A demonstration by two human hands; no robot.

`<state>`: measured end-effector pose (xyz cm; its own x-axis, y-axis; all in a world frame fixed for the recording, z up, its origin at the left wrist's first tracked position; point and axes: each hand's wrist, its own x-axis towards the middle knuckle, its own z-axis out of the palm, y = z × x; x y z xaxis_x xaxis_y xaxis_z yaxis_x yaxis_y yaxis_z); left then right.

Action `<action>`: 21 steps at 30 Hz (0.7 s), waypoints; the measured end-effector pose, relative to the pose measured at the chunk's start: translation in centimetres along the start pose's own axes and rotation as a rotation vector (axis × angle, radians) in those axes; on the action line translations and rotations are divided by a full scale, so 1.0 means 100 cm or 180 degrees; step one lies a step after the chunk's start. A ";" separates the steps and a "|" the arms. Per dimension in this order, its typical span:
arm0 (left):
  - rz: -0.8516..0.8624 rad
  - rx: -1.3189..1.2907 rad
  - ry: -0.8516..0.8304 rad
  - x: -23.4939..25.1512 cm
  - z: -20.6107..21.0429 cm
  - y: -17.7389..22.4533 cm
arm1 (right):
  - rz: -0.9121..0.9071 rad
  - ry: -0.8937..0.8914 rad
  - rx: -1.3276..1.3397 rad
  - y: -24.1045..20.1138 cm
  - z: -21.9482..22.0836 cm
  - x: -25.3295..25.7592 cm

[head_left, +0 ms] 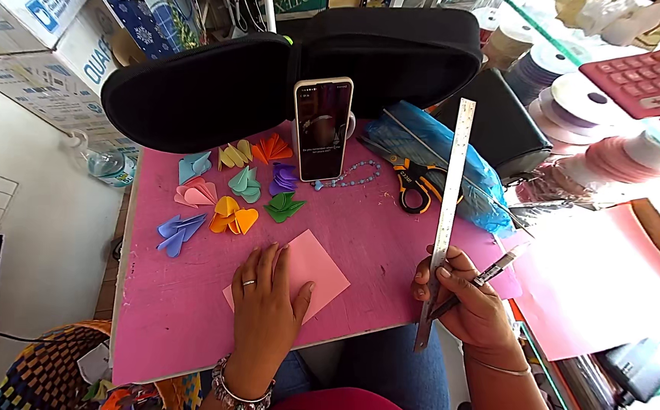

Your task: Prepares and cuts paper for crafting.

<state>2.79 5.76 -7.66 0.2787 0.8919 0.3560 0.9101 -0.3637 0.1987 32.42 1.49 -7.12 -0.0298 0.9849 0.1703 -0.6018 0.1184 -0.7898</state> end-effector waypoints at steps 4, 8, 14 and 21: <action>0.0005 0.0012 0.0011 0.000 0.000 0.000 | -0.0006 -0.0034 -0.0031 0.000 -0.001 0.000; 0.0007 0.0016 -0.0007 0.000 0.000 0.000 | -0.0009 -0.0041 -0.0012 0.000 0.000 0.001; 0.0000 0.0009 -0.0006 0.000 0.000 0.000 | -0.0008 -0.0013 -0.0018 0.000 -0.001 0.000; 0.0005 0.0044 -0.0015 0.000 0.000 0.000 | -0.0005 -0.0027 0.0002 0.000 0.000 0.001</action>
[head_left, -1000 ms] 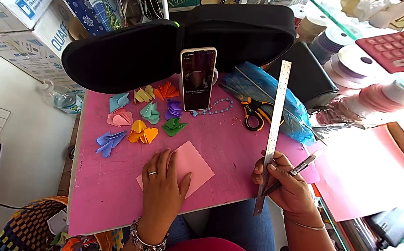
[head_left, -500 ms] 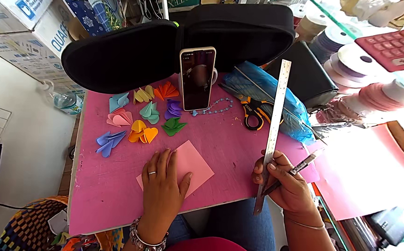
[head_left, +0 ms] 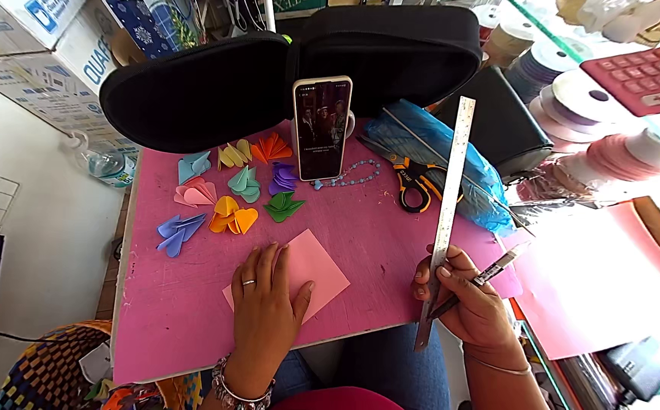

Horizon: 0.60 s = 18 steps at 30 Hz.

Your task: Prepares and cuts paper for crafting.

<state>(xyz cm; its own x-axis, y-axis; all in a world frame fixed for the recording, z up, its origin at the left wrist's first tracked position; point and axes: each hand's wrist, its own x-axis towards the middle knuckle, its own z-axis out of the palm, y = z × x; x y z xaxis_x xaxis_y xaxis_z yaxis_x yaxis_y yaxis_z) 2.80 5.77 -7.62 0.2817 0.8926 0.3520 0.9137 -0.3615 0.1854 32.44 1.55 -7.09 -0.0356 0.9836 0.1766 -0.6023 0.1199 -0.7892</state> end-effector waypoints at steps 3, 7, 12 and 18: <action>0.0000 -0.0007 -0.0005 0.000 0.000 0.000 | -0.0002 -0.0003 0.0015 0.000 0.000 0.000; 0.0005 -0.0013 0.0012 0.000 0.000 0.000 | -0.0004 0.0009 0.0018 0.000 0.000 0.000; -0.0003 -0.0007 0.0022 0.000 0.001 0.000 | 0.0005 0.0008 -0.0027 0.000 0.000 0.000; 0.0006 -0.0002 0.0016 0.000 0.000 0.000 | 0.0004 -0.0004 -0.0015 0.000 0.000 0.000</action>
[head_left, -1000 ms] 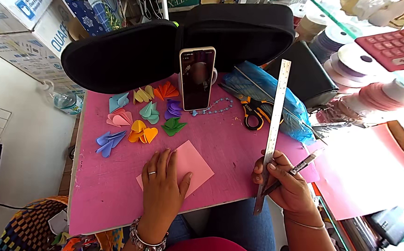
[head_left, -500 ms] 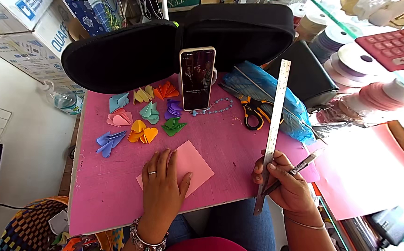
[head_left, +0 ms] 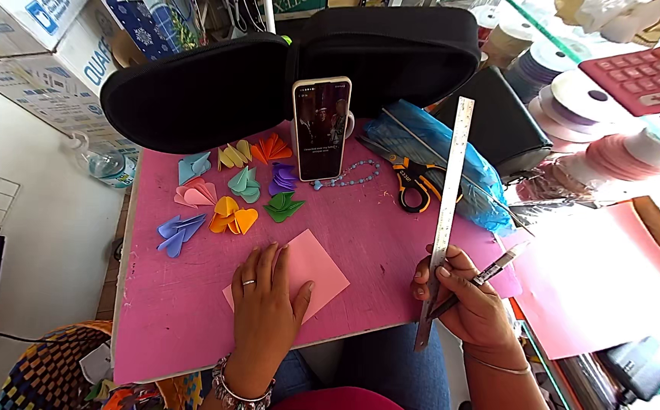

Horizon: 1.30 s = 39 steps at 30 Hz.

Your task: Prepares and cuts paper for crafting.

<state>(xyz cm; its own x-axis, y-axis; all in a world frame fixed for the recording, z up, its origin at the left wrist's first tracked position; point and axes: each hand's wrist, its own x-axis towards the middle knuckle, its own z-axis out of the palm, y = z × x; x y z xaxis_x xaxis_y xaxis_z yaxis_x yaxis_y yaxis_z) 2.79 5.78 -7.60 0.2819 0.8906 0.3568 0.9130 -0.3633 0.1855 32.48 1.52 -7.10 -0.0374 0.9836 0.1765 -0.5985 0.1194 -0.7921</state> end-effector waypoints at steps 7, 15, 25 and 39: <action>-0.0002 0.0015 0.0002 0.000 0.001 0.000 | 0.0003 -0.0014 0.0015 0.000 0.000 0.000; -0.0005 0.0016 -0.0002 0.000 0.000 0.000 | 0.0009 -0.0013 0.0018 0.000 -0.001 0.000; 0.0006 -0.0027 0.0002 0.000 0.000 0.000 | -0.0002 0.0035 -0.0002 0.000 0.001 -0.001; 0.0440 -0.0681 -0.0329 0.011 -0.020 0.000 | -0.0034 0.0049 -0.0025 0.001 0.001 -0.002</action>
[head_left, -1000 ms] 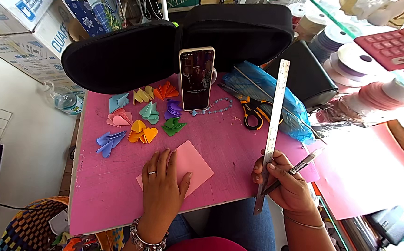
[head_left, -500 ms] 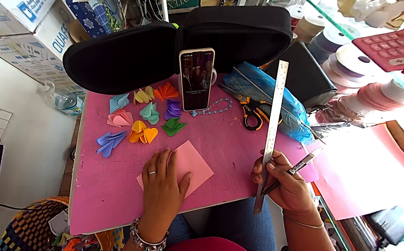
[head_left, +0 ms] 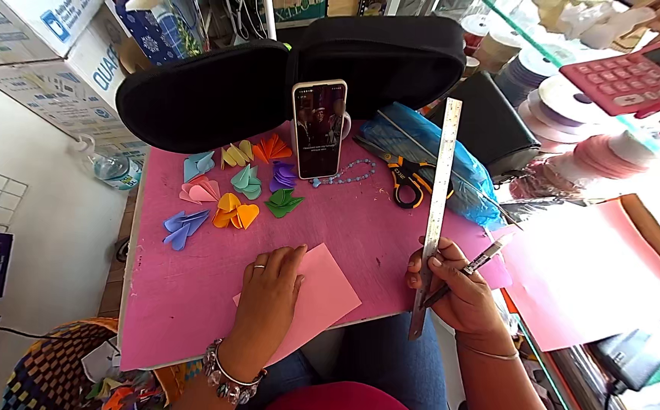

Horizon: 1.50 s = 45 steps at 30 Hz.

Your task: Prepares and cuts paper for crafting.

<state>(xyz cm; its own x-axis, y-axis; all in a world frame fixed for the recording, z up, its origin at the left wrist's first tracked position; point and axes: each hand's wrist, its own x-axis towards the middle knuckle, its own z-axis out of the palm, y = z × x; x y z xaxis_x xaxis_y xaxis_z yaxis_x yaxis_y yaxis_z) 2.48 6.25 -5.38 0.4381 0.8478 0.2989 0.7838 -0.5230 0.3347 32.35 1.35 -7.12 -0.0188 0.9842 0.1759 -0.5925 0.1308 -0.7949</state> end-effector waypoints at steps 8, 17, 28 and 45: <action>0.0590 -0.0051 -0.0529 0.028 -0.036 0.000 | -0.0027 -0.0015 -0.0053 0.000 0.000 0.000; 0.1323 0.0648 -0.0886 0.046 -0.036 0.042 | -0.0057 0.0000 -0.0095 0.000 0.000 -0.001; 0.0891 0.0183 0.0073 -0.013 -0.002 0.041 | 0.0005 -0.0009 -0.0039 -0.001 -0.001 -0.001; 0.0848 0.0193 0.0141 -0.048 0.025 0.044 | -0.0041 0.0045 -0.0104 0.000 0.000 -0.003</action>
<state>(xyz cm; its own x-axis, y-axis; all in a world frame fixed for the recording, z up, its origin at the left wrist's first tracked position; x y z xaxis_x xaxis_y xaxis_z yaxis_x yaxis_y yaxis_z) 4.90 0.12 -7.59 0.6136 0.6757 0.4086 0.6691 -0.7197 0.1853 32.36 1.08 -7.20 0.0001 0.9840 0.1783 -0.5660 0.1470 -0.8112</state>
